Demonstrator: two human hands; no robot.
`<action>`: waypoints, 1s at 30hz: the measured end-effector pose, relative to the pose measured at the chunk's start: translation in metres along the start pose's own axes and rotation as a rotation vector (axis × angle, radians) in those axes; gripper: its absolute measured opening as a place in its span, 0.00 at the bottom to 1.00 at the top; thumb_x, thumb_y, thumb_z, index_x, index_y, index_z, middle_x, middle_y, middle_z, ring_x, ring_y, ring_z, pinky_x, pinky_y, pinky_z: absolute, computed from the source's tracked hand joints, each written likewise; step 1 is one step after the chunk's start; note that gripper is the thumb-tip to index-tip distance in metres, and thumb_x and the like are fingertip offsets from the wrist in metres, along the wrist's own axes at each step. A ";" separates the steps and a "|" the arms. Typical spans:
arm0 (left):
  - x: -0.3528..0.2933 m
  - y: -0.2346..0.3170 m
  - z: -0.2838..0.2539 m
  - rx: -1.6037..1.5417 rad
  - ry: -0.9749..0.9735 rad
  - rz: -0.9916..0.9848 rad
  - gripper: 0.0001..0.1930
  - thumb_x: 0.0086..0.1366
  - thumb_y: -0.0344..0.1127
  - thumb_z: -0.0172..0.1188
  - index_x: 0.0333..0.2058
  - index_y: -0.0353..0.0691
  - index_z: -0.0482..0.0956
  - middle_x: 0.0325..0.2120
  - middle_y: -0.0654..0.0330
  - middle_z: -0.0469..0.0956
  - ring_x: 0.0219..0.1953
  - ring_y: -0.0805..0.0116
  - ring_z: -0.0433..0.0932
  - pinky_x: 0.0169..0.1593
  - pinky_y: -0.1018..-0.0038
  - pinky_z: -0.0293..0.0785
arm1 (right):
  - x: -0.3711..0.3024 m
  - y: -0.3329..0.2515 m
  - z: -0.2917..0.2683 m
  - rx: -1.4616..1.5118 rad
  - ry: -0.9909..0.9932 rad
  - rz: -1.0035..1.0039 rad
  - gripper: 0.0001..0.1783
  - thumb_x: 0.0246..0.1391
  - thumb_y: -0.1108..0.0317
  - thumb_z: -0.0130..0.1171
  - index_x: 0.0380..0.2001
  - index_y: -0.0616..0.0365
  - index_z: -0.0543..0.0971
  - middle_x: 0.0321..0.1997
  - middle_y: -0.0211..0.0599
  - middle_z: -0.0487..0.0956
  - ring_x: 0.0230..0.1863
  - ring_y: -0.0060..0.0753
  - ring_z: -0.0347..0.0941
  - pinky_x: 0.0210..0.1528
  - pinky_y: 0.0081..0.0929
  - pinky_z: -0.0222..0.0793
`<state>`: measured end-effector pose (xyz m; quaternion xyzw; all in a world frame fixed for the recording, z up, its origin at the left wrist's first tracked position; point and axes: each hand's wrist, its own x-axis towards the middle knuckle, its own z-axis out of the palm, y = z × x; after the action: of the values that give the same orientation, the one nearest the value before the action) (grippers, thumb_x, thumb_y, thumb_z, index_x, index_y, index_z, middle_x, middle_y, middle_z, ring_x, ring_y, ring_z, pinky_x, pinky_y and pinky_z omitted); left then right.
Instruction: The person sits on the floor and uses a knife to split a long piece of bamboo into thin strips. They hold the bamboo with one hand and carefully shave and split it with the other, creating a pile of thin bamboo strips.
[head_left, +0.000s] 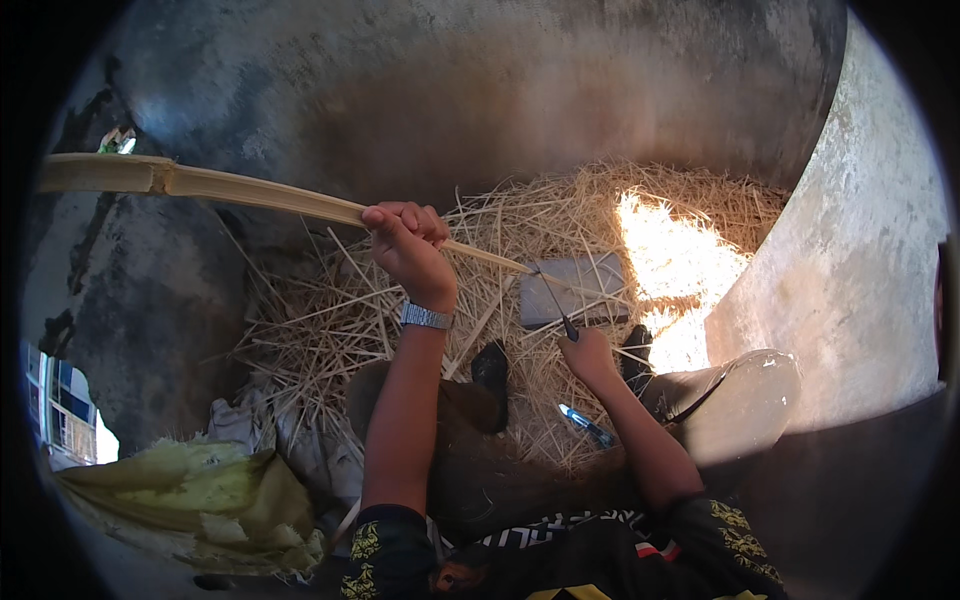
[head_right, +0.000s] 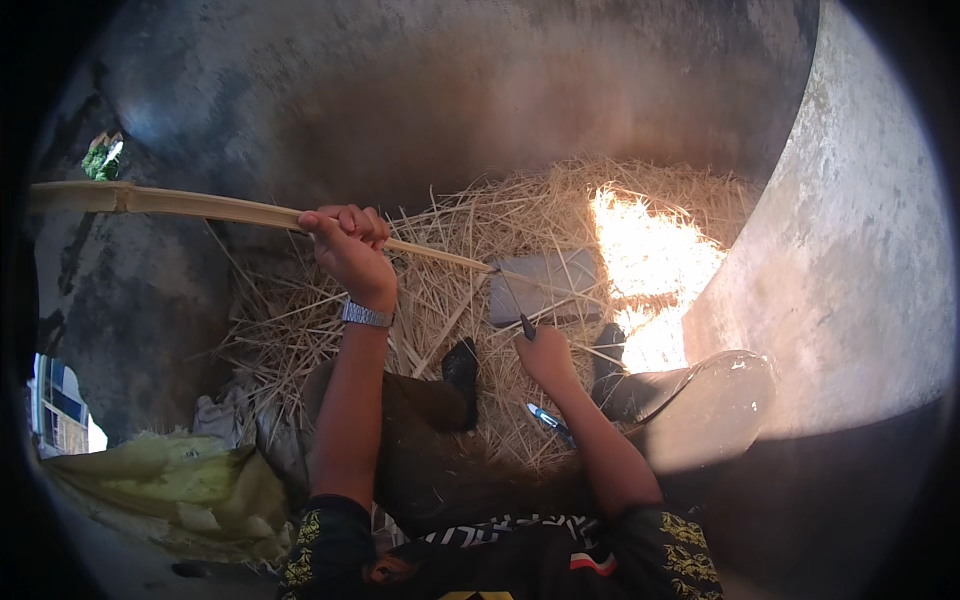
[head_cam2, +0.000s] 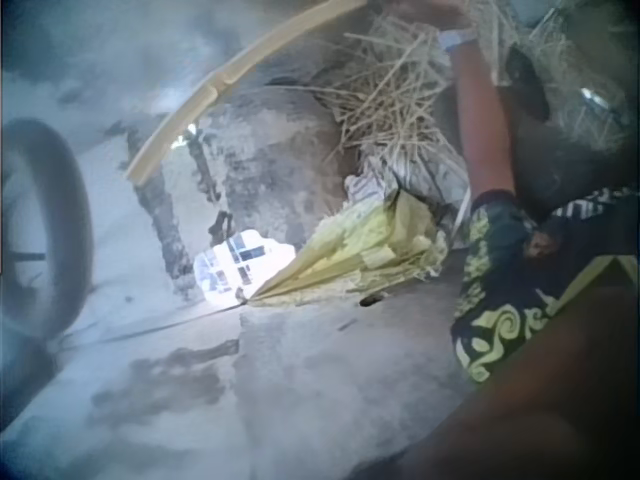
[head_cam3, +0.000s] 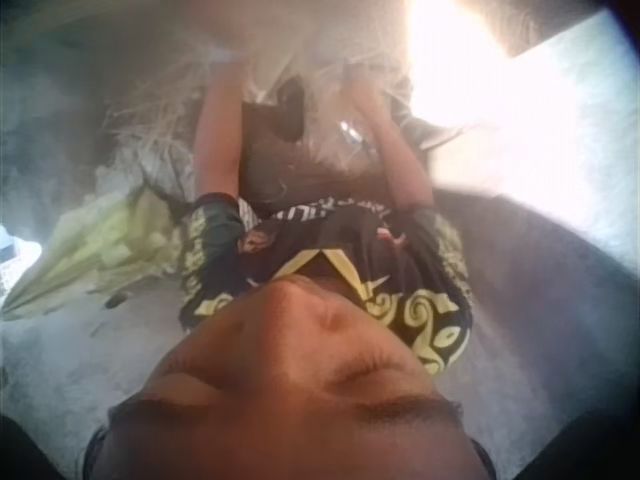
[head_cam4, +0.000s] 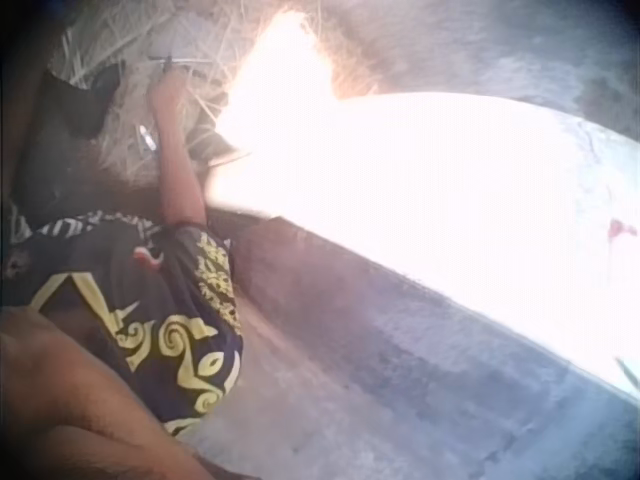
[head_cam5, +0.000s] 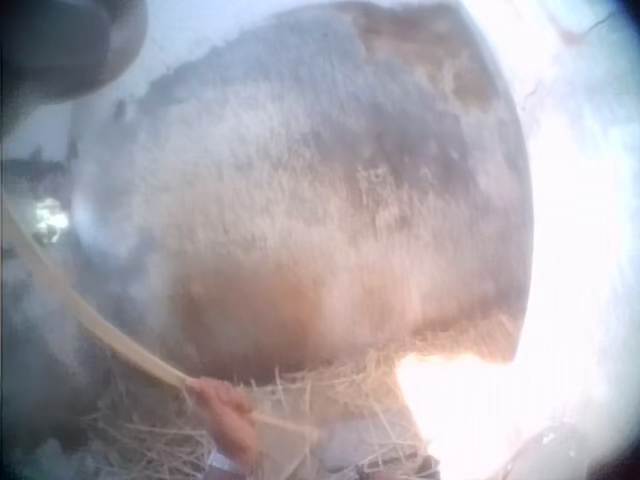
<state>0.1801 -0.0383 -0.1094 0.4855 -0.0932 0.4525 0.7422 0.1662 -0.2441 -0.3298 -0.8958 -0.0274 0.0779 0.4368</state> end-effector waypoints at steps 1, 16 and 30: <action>-0.003 -0.002 0.000 -0.004 0.013 -0.009 0.32 0.66 0.70 0.46 0.22 0.45 0.58 0.12 0.71 0.51 0.14 0.80 0.50 0.18 0.77 0.47 | 0.001 -0.010 -0.012 0.034 -0.006 -0.008 0.24 0.50 0.53 0.59 0.21 0.69 0.77 0.20 0.56 0.77 0.24 0.57 0.76 0.30 0.49 0.68; -0.002 -0.003 0.001 0.023 -0.021 -0.007 0.31 0.69 0.69 0.43 0.23 0.44 0.58 0.13 0.70 0.53 0.14 0.80 0.51 0.18 0.77 0.48 | 0.008 0.044 0.031 -0.047 0.066 -0.060 0.17 0.58 0.63 0.55 0.24 0.67 0.70 0.13 0.43 0.66 0.15 0.42 0.68 0.23 0.40 0.67; -0.002 0.002 -0.001 0.093 -0.013 0.005 0.32 0.67 0.71 0.44 0.24 0.45 0.58 0.13 0.70 0.50 0.14 0.78 0.50 0.18 0.77 0.48 | -0.018 -0.096 -0.081 0.376 0.367 -0.340 0.16 0.61 0.65 0.56 0.23 0.62 0.70 0.15 0.35 0.67 0.17 0.25 0.63 0.22 0.28 0.58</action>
<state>0.1770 -0.0388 -0.1095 0.5221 -0.0780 0.4550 0.7171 0.1633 -0.2501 -0.2024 -0.7809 -0.0823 -0.1556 0.5993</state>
